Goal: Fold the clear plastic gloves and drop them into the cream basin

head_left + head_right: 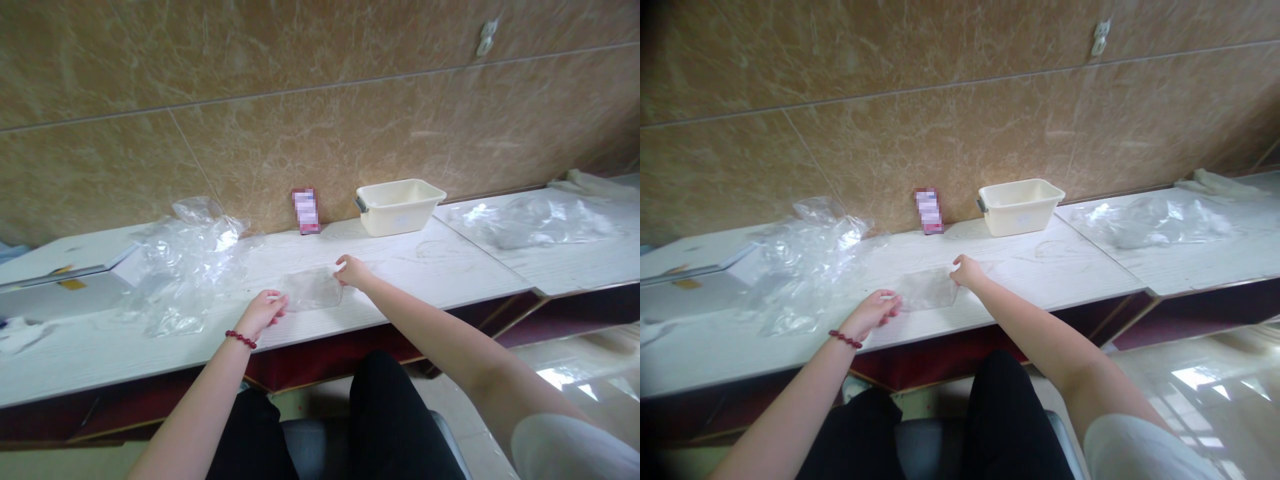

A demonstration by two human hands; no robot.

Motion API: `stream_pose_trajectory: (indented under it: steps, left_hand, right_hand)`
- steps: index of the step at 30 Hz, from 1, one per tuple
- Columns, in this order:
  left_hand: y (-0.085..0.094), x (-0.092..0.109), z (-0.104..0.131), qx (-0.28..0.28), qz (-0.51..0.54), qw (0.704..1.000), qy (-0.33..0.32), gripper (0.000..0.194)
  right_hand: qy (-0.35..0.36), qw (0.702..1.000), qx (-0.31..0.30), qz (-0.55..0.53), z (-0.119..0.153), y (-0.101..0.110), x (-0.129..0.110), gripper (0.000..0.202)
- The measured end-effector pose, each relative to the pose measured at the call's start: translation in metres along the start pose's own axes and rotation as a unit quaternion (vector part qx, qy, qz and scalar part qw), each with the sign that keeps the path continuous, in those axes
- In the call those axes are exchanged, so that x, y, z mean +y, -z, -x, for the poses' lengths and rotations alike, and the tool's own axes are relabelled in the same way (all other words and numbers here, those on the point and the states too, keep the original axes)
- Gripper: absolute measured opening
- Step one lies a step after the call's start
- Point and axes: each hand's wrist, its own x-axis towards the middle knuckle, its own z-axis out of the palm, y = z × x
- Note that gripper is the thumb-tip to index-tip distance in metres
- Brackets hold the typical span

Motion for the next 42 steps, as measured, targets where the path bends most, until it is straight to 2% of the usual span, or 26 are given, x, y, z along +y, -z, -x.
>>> stream_pose_trajectory:
  steps: [5, 11, 15, 21, 26, 31, 37, 42]
  left_hand:
    - [-0.003, 0.001, 0.000, -0.003, -0.011, 1.000, 0.009, 0.035]
    - [-0.002, 0.005, 0.004, 0.001, -0.061, 0.998, 0.011, 0.036]
    - [-0.002, 0.009, 0.004, -0.019, -0.017, 0.999, 0.036, 0.036]
    - [-0.006, 0.013, -0.005, -0.004, 0.060, 0.997, 0.051, 0.036]
    - [-0.004, 0.018, -0.011, -0.008, 0.078, 0.995, 0.066, 0.036]
    - [-0.006, 0.025, -0.009, 0.002, 0.075, 0.994, 0.081, 0.026]
    - [-0.013, 0.024, -0.008, 0.029, 0.067, 0.994, 0.077, 0.031]
    - [-0.015, 0.021, -0.009, 0.030, 0.076, 0.995, 0.058, 0.032]
  right_hand:
    - [-0.003, 1.000, -0.003, -0.008, -0.004, -0.001, 0.002, 0.037]
    - [0.001, 1.000, -0.001, -0.002, -0.007, -0.003, 0.003, 0.038]
    - [0.002, 1.000, 0.006, 0.001, -0.005, -0.003, -0.001, 0.038]
    - [-0.021, 0.999, 0.009, -0.022, -0.002, -0.001, -0.008, 0.040]
    - [-0.027, 0.999, 0.004, -0.028, -0.007, -0.003, -0.004, 0.043]
    - [0.022, 1.000, 0.016, 0.014, -0.009, -0.003, 0.004, 0.047]
    - [0.058, 0.994, 0.004, 0.097, -0.006, 0.001, 0.005, 0.053]
    - [0.082, 0.983, -0.007, 0.162, -0.007, 0.001, 0.003, 0.046]
